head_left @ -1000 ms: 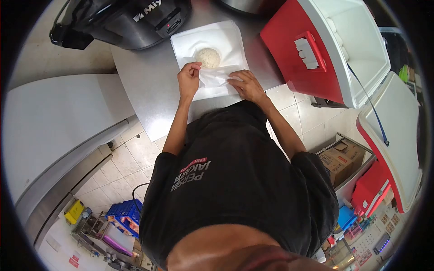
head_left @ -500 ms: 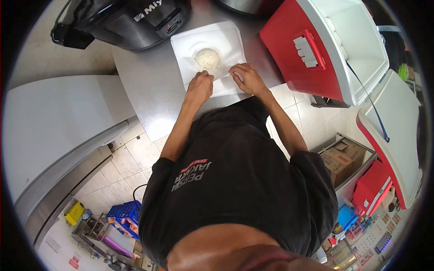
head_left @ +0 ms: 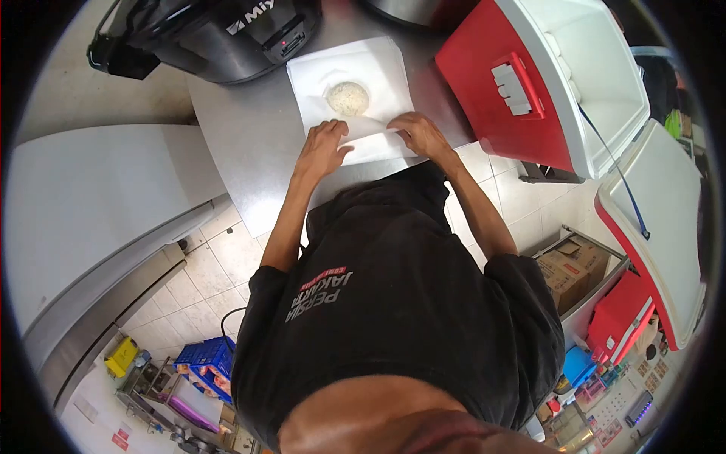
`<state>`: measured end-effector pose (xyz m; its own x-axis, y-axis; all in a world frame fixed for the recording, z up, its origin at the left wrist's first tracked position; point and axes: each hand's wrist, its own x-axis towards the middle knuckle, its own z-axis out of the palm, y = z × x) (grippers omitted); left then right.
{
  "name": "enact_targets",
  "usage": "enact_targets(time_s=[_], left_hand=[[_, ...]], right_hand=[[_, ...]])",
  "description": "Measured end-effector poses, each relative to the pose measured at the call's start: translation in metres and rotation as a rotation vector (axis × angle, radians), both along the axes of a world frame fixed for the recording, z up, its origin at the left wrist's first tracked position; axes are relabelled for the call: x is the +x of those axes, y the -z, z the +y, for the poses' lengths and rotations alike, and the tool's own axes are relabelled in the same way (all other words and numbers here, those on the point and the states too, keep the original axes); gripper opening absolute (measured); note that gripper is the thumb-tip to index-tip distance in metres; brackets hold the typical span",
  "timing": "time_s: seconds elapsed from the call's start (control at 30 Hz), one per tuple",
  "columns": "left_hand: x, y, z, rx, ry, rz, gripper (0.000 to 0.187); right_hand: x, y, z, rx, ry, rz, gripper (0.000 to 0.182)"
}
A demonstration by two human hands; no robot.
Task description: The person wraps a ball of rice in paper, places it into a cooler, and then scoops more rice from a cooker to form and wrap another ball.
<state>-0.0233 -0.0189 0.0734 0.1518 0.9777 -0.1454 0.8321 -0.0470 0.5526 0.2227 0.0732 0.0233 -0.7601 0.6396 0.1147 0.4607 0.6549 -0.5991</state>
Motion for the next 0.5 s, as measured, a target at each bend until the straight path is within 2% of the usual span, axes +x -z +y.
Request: enact_targets(time_s=[0.07, 0.1, 0.17, 0.23, 0.33, 0.4, 0.43, 0.47, 0.5], left_hand=[[-0.009, 0.034, -0.018, 0.14, -0.015, -0.031, 0.032], [-0.019, 0.058, -0.027, 0.077, -0.052, -0.002, 0.034], [-0.024, 0.057, -0.036, 0.072, -0.103, -0.059, 0.035], [-0.024, 0.056, -0.04, 0.054, -0.146, -0.128, 0.036], [-0.03, 0.047, -0.037, 0.103, -0.128, -0.151, 0.031], [-0.033, 0.036, -0.039, -0.072, -0.212, -0.29, 0.02], [-0.033, 0.033, -0.038, -0.07, -0.218, -0.295, 0.02], [-0.033, 0.031, -0.036, -0.055, -0.334, -0.432, 0.017], [-0.035, 0.03, -0.036, -0.041, -0.448, -0.565, 0.018]], right_hand=[[0.008, 0.012, -0.003, 0.008, -0.028, -0.012, 0.02], [0.012, 0.016, -0.008, -0.041, -0.003, 0.021, 0.018], [0.011, 0.016, -0.011, -0.084, 0.022, 0.056, 0.017], [0.011, 0.01, -0.02, -0.135, 0.143, 0.159, 0.02], [0.015, 0.01, -0.023, -0.091, 0.206, 0.071, 0.011], [0.018, 0.007, -0.026, -0.103, 0.218, 0.124, 0.012], [0.021, 0.004, -0.028, -0.122, 0.235, 0.176, 0.016], [0.02, 0.003, -0.027, -0.12, 0.229, 0.172, 0.016], [0.015, -0.003, -0.028, -0.271, 0.382, 0.237, 0.02]])
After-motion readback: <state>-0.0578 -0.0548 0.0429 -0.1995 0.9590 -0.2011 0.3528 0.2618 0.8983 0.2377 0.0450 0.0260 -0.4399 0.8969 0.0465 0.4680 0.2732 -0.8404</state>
